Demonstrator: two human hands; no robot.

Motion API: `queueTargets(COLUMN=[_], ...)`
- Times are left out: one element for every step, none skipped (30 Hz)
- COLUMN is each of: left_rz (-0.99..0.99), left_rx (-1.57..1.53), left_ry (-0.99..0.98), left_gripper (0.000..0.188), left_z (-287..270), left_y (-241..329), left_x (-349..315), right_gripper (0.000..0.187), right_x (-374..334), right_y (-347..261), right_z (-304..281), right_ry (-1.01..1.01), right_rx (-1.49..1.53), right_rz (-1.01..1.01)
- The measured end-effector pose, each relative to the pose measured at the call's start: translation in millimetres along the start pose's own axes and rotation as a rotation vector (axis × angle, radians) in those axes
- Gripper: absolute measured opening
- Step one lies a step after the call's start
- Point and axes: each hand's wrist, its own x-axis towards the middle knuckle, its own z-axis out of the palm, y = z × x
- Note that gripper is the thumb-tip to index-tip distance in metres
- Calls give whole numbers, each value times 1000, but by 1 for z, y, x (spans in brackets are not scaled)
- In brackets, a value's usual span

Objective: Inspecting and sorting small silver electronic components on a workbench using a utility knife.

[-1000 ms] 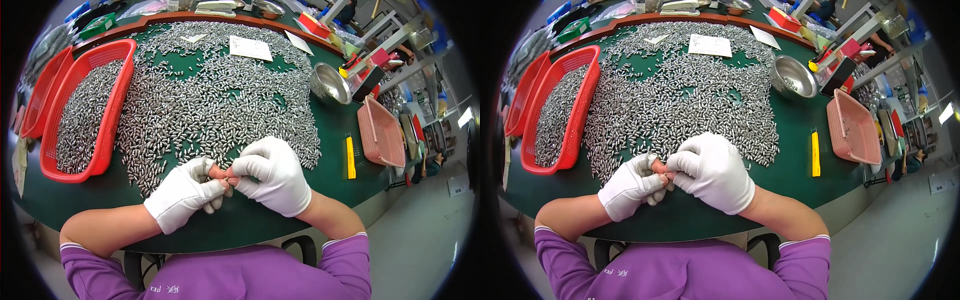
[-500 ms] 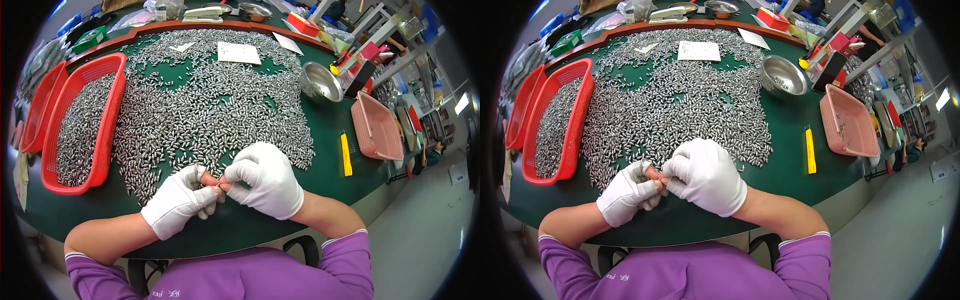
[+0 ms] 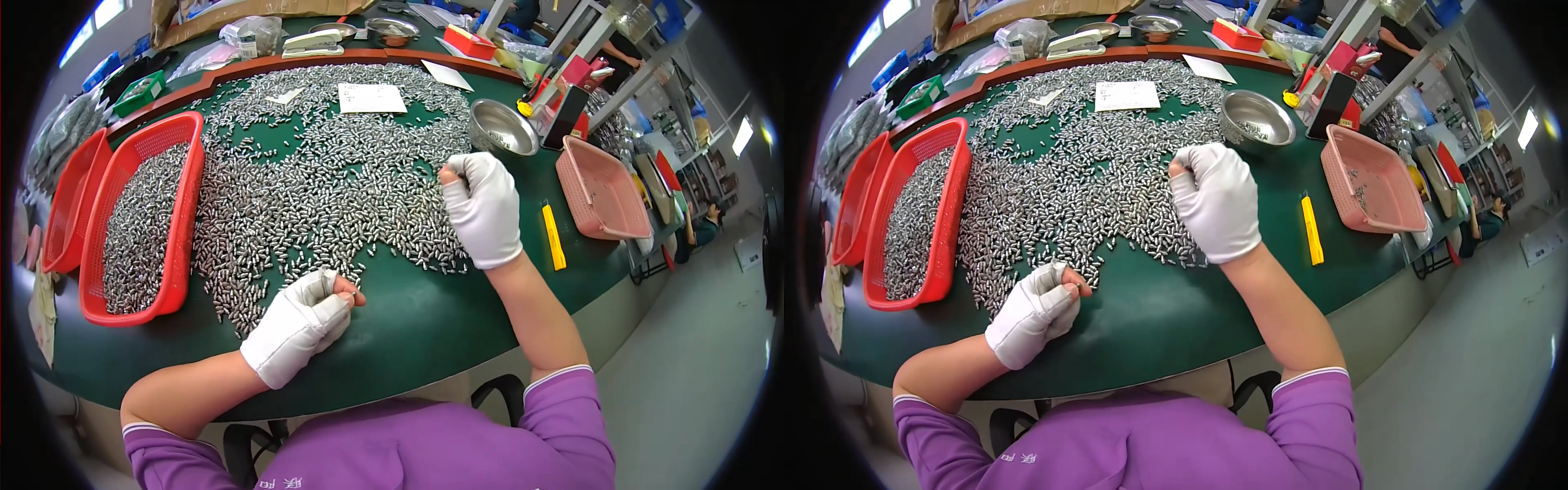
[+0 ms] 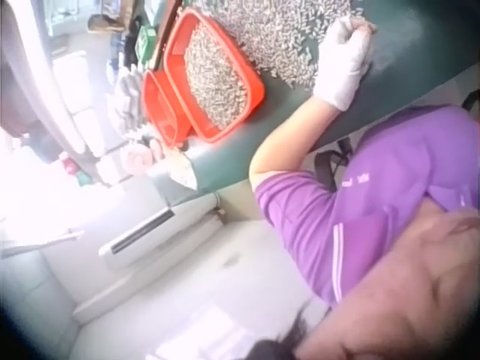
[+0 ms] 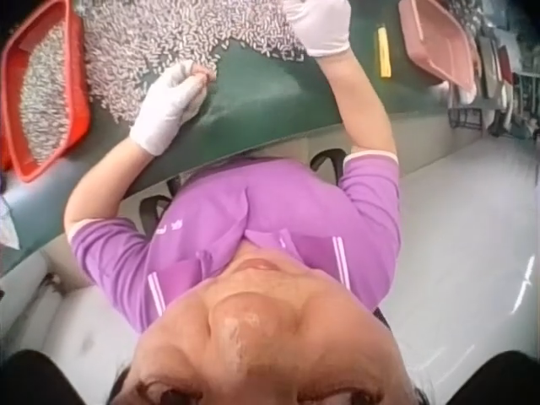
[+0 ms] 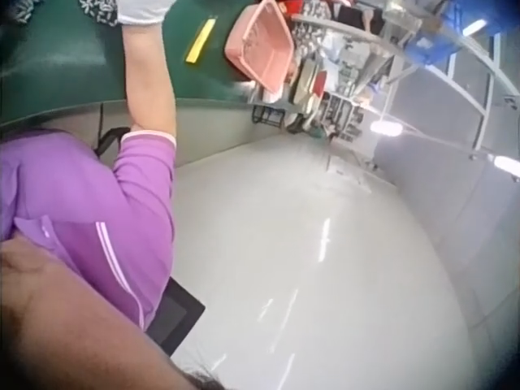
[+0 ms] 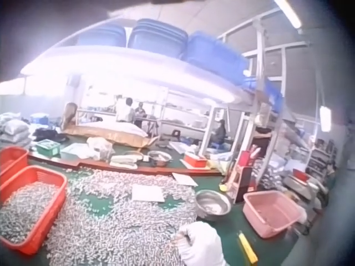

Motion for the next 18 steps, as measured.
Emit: queueTargets(left_rz=[-12,63,142,168,174,177,287,376,461,639,639,720,800,802,790,775,774,767], left_rx=[70,224,378,531,595,659,783,913,1038,1152,1156,1285,1413,1417,1507,1597,1601,1684], left_ry=[59,87,119,101,85,80,75,69,63,95,98,82,66,61,69,78,70,77], left_gripper=[12,12,13,14,13,13,11,11,11,10,10,11,14,14,17,22,22,23], left_z=[6,11,13,13,16,18,16,16,13,10,7,6,6,6,9,10,11,12], left_y=[4,2,0,-2,-3,-4,-9,-11,-13,-18,-19,-20,-20,-18,-16,-15,-16,-15], left_x=[-3,-3,-3,-5,-6,-9,-9,-8,-6,-5,-5,-5,-4,-6,-7,-7,-8,-7], right_gripper=[13,18,24,34,39,47,63,70,72,71,68,62,57,56,57,56,56,54], right_x=[4,3,2,1,-3,-4,-3,-4,-4,-6,-12,-21,-32,-46,-57,-67,-75,-85], right_y=[6,11,17,21,26,29,32,33,29,27,26,27,29,33,35,36,36,41], right_z=[-4,-7,-10,-16,-19,-19,-26,-34,-45,-54,-65,-79,-91,-99,-109,-113,-116,-117], right_ry=[-10,-64,-117,-225,-205,-188,-171,-131,-78,-73,-61,-88,-122,-170,-219,-247,-276,-289], right_rx=[-118,-200,-278,-357,-442,-518,-540,-618,-612,-646,-636,-652,-689,-730,-743,-748,-749,-765], right_rz=[-35,-7,19,83,75,65,94,107,108,181,204,279,332,418,487,549,611,640])
